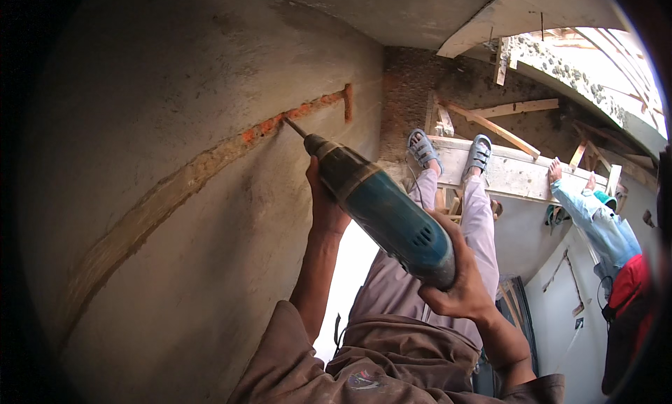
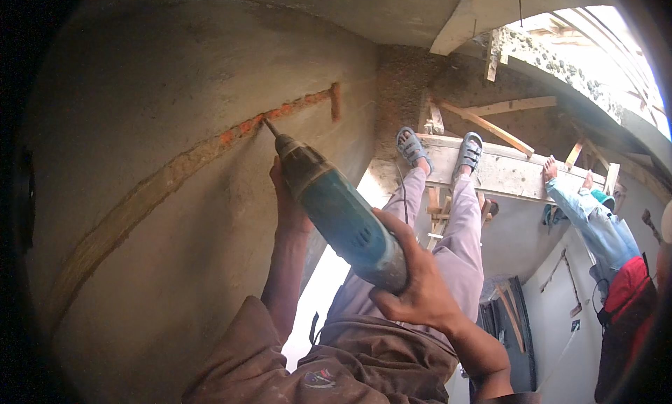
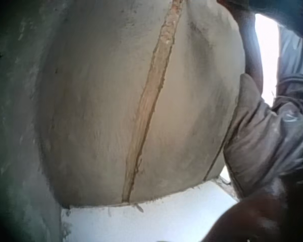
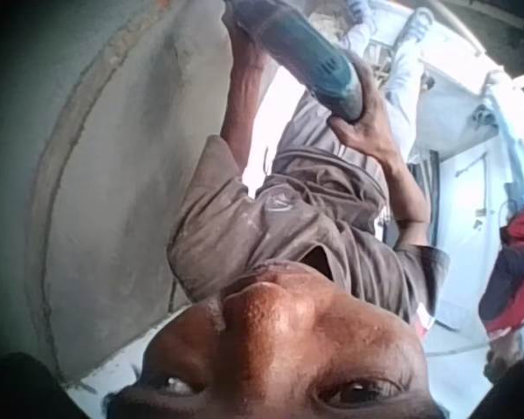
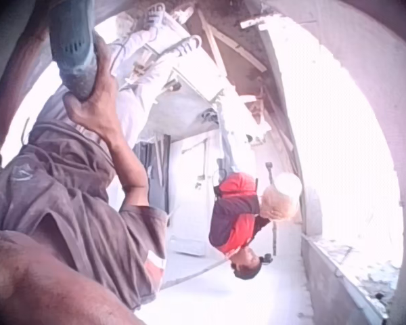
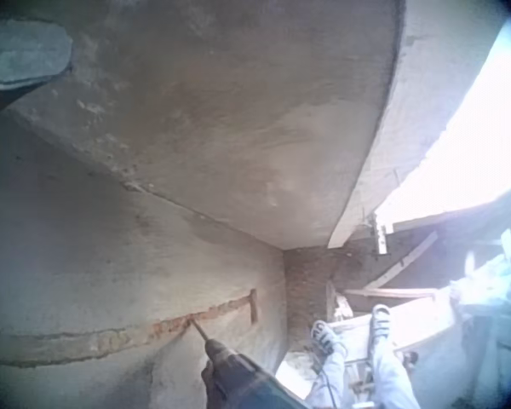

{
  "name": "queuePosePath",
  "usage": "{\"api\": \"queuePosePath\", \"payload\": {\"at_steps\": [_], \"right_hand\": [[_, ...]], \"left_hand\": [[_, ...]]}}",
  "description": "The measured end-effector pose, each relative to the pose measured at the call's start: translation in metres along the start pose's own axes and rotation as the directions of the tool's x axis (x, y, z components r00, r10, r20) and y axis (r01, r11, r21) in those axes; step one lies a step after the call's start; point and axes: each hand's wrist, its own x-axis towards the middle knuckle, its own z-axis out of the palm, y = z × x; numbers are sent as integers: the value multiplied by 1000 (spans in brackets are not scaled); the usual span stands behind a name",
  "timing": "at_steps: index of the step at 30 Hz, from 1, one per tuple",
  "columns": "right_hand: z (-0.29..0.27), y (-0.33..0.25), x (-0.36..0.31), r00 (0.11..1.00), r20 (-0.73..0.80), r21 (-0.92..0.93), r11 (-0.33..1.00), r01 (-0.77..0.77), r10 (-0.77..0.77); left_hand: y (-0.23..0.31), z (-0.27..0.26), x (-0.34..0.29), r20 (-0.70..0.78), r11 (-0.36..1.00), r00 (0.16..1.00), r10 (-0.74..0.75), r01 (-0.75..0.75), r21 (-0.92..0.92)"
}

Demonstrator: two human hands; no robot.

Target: The person uses a rotary hammer drill to chase a horizontal groove into a concrete wall, following a pre-marked line. The person stands on a wooden plank while operating the tool, and another worker is visible nearby.

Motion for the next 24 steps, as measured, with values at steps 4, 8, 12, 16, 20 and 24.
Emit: {"api": "queuePosePath", "payload": {"at_steps": [4,8,12,16,20,24], "right_hand": [[13,-15,10,999,38,-53,998,28,-26],[24,-24,10,989,115,-84,993,-82,91],[33,-35,-16,991,132,-81,997,-5,16],[29,-33,-20,976,188,-98,991,-90,108],[35,-16,-10,986,159,-111,993,-33,51],[44,1,7,993,101,-139,988,68,-54]], "left_hand": [[6,-20,1,-57,1000,998,-22,21,-15],[12,-29,5,-21,995,996,-83,82,-55],[1,-28,-33,-105,990,987,-123,116,-78],[0,-24,-32,-338,969,920,-200,135,-207],[-7,-56,-19,-204,965,960,-193,147,-218],[-4,-67,0,-130,986,986,-107,89,-139]]}}
